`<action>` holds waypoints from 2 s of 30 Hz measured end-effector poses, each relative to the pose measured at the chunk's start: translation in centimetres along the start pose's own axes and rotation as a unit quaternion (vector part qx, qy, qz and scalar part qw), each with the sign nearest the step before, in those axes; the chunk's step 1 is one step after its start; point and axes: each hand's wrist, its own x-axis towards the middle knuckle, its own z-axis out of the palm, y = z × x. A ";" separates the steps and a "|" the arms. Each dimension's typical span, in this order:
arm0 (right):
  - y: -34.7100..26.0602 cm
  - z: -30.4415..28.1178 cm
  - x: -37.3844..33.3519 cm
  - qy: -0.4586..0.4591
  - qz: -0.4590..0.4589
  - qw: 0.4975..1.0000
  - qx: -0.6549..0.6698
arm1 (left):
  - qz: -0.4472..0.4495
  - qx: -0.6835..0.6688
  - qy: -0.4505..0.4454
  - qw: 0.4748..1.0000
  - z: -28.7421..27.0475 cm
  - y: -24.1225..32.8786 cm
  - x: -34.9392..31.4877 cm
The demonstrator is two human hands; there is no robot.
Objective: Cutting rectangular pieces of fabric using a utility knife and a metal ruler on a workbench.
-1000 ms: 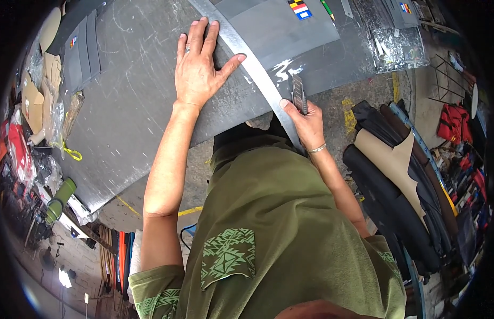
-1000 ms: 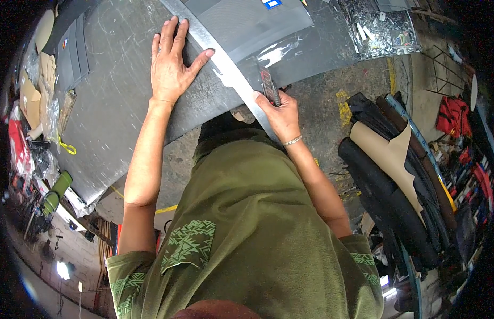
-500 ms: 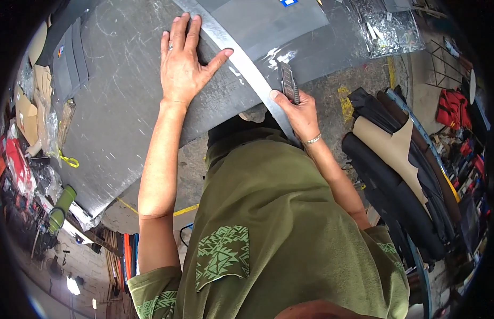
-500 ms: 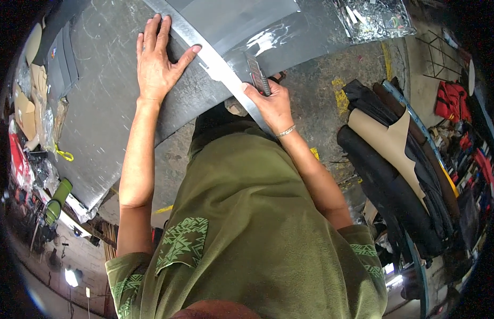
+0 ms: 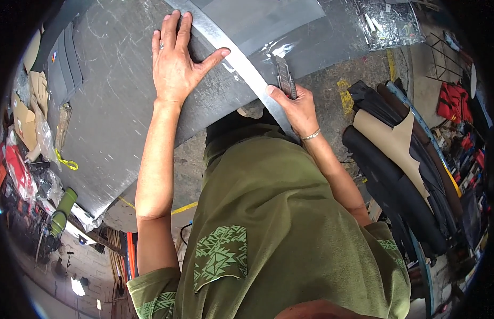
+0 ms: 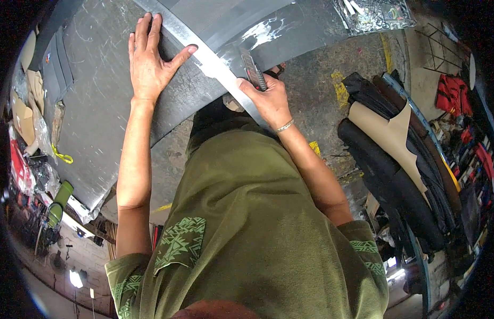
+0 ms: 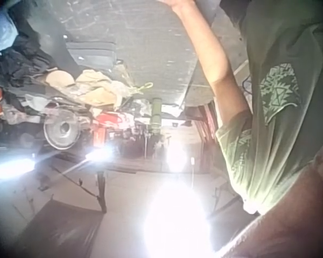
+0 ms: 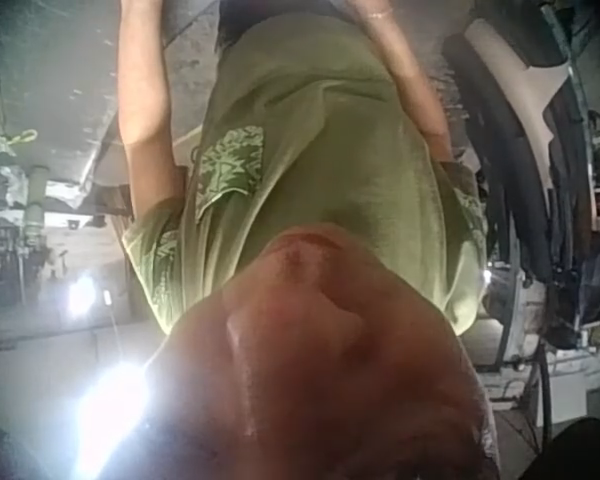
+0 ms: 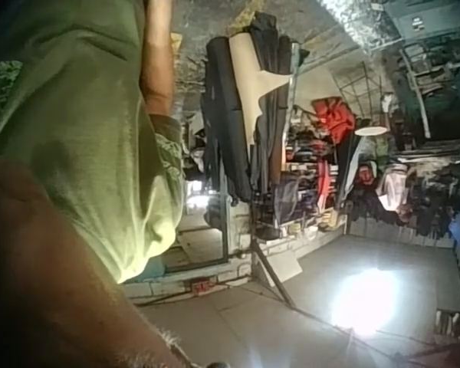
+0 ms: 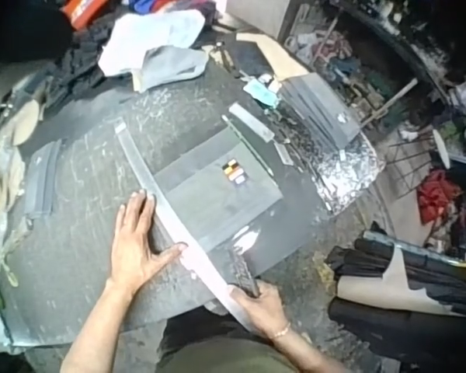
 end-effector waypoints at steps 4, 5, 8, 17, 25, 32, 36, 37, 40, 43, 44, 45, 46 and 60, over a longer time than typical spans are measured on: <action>0.1 0.0 0.1 0.000 -0.002 1.000 0.002 | -0.003 0.000 -0.003 1.000 0.0 -0.1 0.0; -0.1 0.0 0.0 0.001 -0.004 1.000 -0.007 | 0.000 0.006 0.000 1.000 0.1 -0.1 0.1; 0.0 0.1 0.0 0.003 -0.005 1.000 -0.008 | 0.000 0.009 0.005 1.000 0.1 -0.1 0.1; 0.1 0.2 0.1 -0.005 -0.022 1.000 0.019 | -0.044 0.001 -0.004 0.999 -0.4 1.5 -0.7; 1.3 0.2 0.6 0.002 -0.034 0.999 0.029 | -0.064 -0.005 -0.015 0.998 -0.4 3.8 -2.1; 1.2 0.0 0.5 0.000 -0.036 0.999 0.015 | -0.046 -0.009 -0.018 0.999 -0.5 4.1 -2.4; 1.6 -0.3 0.8 -0.009 -0.034 0.999 0.004 | -0.043 0.006 -0.031 0.999 -1.1 4.4 -2.0; 1.9 -0.2 0.9 -0.003 -0.044 0.999 -0.004 | -0.034 0.010 -0.026 0.999 -1.1 4.2 -1.8; 1.0 -0.8 0.4 -0.012 -0.041 0.997 -0.069 | -0.035 0.026 -0.042 0.998 -1.7 4.5 -1.1; 0.2 -1.6 -0.7 0.007 -0.084 0.992 -0.093 | -0.044 0.031 -0.067 0.996 -1.8 4.9 -0.7; 0.2 -2.1 -1.1 0.013 -0.064 0.995 -0.073 | -0.032 0.056 -0.061 0.996 -1.6 4.8 -0.7; 0.2 -3.1 -1.3 -0.009 -0.073 0.990 -0.117 | -0.020 0.081 -0.054 0.995 -1.5 4.7 -0.7; 0.2 -3.4 -1.7 -0.008 -0.073 0.990 -0.119 | -0.020 0.079 -0.053 0.995 -1.3 4.7 -0.7; -5.9 0.5 -1.0 -0.042 -0.322 0.888 -0.324 | -0.072 -0.007 -0.176 0.982 -3.8 6.5 0.9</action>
